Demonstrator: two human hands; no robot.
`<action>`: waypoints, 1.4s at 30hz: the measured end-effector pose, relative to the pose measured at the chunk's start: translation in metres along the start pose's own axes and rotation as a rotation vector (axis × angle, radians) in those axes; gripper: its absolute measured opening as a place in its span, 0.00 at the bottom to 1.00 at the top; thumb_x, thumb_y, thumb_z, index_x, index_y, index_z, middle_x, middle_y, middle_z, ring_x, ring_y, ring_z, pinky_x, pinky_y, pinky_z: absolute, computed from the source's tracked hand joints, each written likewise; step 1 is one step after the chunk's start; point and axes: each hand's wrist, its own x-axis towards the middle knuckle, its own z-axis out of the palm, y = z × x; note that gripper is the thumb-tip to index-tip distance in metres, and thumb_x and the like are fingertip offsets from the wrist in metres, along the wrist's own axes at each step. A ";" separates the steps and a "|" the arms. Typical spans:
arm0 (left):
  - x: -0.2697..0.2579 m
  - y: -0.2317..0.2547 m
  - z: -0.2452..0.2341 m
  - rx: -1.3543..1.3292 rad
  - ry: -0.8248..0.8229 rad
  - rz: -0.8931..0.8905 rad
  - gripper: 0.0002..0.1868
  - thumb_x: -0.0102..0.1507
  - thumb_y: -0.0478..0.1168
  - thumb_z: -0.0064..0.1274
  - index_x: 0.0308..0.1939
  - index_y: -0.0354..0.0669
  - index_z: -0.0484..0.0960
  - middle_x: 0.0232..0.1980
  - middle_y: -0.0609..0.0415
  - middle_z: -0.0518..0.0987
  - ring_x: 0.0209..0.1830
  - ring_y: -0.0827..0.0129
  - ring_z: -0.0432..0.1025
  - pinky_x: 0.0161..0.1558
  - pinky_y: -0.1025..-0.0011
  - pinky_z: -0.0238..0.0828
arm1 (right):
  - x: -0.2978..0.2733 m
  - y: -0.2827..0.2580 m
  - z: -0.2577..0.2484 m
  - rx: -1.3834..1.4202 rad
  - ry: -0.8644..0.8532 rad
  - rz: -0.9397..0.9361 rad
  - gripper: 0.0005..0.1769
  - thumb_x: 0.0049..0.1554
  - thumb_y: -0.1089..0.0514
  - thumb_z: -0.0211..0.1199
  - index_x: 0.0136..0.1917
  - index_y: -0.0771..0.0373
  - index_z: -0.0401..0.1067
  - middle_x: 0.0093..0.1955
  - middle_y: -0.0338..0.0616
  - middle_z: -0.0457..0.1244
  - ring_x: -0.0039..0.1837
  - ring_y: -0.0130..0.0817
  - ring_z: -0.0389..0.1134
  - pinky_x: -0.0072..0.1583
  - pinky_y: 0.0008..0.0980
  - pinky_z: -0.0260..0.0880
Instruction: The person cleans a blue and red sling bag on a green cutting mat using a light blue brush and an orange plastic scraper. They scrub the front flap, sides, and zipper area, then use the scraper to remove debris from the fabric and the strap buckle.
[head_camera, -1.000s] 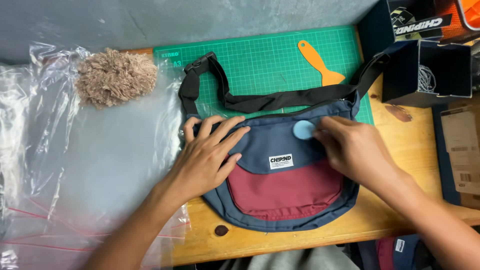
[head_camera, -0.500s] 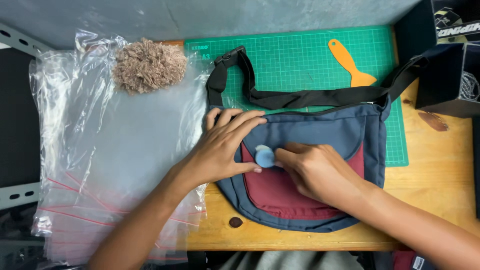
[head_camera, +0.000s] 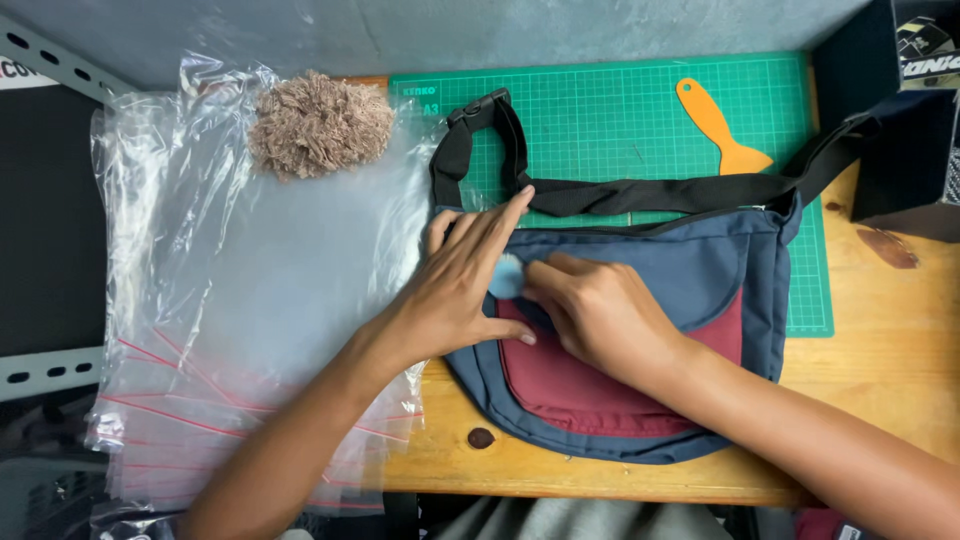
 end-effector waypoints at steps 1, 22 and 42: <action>0.000 0.001 0.000 -0.017 0.002 -0.007 0.82 0.52 0.66 0.81 0.95 0.37 0.44 0.84 0.36 0.68 0.77 0.45 0.65 0.78 0.43 0.42 | -0.009 -0.002 -0.007 0.038 -0.059 0.021 0.06 0.66 0.58 0.65 0.55 0.47 0.78 0.40 0.42 0.68 0.46 0.58 0.76 0.43 0.49 0.77; 0.002 0.009 -0.006 0.339 0.039 0.157 0.53 0.54 0.69 0.80 0.76 0.49 0.80 0.79 0.47 0.74 0.73 0.51 0.70 0.74 0.45 0.52 | -0.075 0.027 -0.055 -0.020 -0.030 0.053 0.06 0.70 0.52 0.65 0.52 0.55 0.77 0.45 0.41 0.73 0.43 0.48 0.76 0.42 0.47 0.70; -0.003 0.021 -0.011 0.382 0.046 0.196 0.46 0.59 0.63 0.77 0.74 0.44 0.81 0.81 0.46 0.75 0.76 0.53 0.71 0.75 0.41 0.54 | -0.127 0.073 -0.109 -0.344 0.015 0.465 0.04 0.69 0.51 0.70 0.51 0.49 0.80 0.45 0.39 0.75 0.45 0.49 0.75 0.44 0.49 0.66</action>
